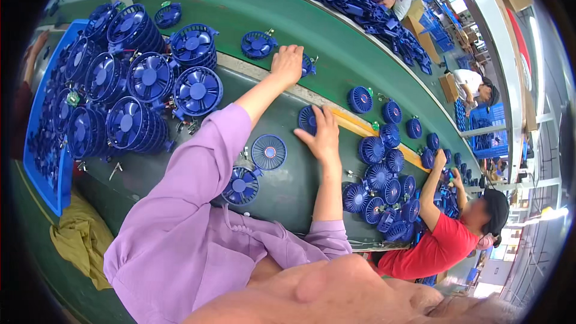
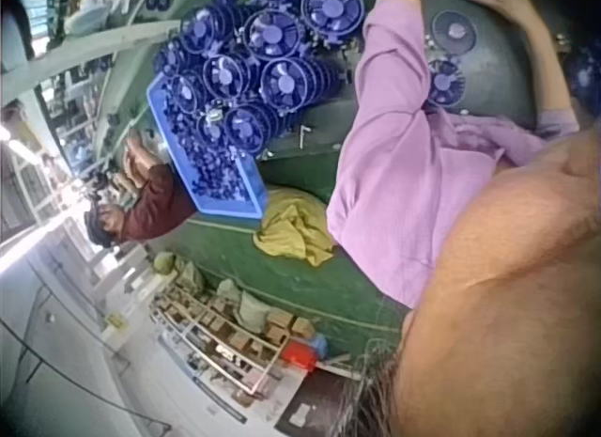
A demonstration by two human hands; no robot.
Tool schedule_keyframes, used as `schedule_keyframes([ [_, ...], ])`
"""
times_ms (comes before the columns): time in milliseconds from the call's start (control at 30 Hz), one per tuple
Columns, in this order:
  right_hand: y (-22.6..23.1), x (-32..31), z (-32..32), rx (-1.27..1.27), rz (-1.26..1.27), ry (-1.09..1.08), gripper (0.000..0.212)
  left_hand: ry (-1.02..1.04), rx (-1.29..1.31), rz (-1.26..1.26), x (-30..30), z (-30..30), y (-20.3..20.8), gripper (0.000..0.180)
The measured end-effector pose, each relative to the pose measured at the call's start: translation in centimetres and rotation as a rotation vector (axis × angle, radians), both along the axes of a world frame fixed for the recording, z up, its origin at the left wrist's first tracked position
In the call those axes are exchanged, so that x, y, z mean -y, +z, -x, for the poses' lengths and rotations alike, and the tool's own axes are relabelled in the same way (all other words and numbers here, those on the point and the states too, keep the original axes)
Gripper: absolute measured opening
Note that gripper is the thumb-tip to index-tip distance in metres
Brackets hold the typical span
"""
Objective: The person assembles small portable fans by picking up fan covers and housings from a conveyor belt, fitting and pressing the parts together by hand, and placing the assembled units back onto the line.
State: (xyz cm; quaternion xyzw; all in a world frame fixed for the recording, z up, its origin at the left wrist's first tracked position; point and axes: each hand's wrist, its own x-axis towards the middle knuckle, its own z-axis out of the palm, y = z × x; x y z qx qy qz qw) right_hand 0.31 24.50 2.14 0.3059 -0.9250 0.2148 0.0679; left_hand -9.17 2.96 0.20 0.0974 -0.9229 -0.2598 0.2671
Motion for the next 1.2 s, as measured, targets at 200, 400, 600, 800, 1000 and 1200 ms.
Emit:
schedule_keyframes([
  [200,0.9,-0.2,0.7,0.058,0.159,-0.004,0.056,-0.023,0.213,0.03,1.2,1.2,0.6,0.019],
  [400,2.2,1.1,2.8,0.55,1.049,-0.079,0.03,-0.102,-0.162,-0.504,-0.6,-1.5,0.7,0.024],
  [600,4.6,5.0,3.5,0.42,1.037,-0.059,0.034,-0.49,-0.16,-1.737,-2.4,-6.3,1.5,0.031],
  [800,4.1,7.7,2.6,-0.304,0.517,0.105,0.042,-0.738,-0.004,-2.013,-0.1,-8.3,1.3,0.044],
  [1000,3.8,8.3,1.4,-0.124,0.435,0.266,0.072,-0.654,-0.134,-2.014,-0.5,-8.8,1.8,0.029],
  [1200,2.3,9.4,1.2,0.177,0.769,0.28,0.082,-0.309,-0.464,-1.341,-3.4,-10.6,4.8,0.035],
])
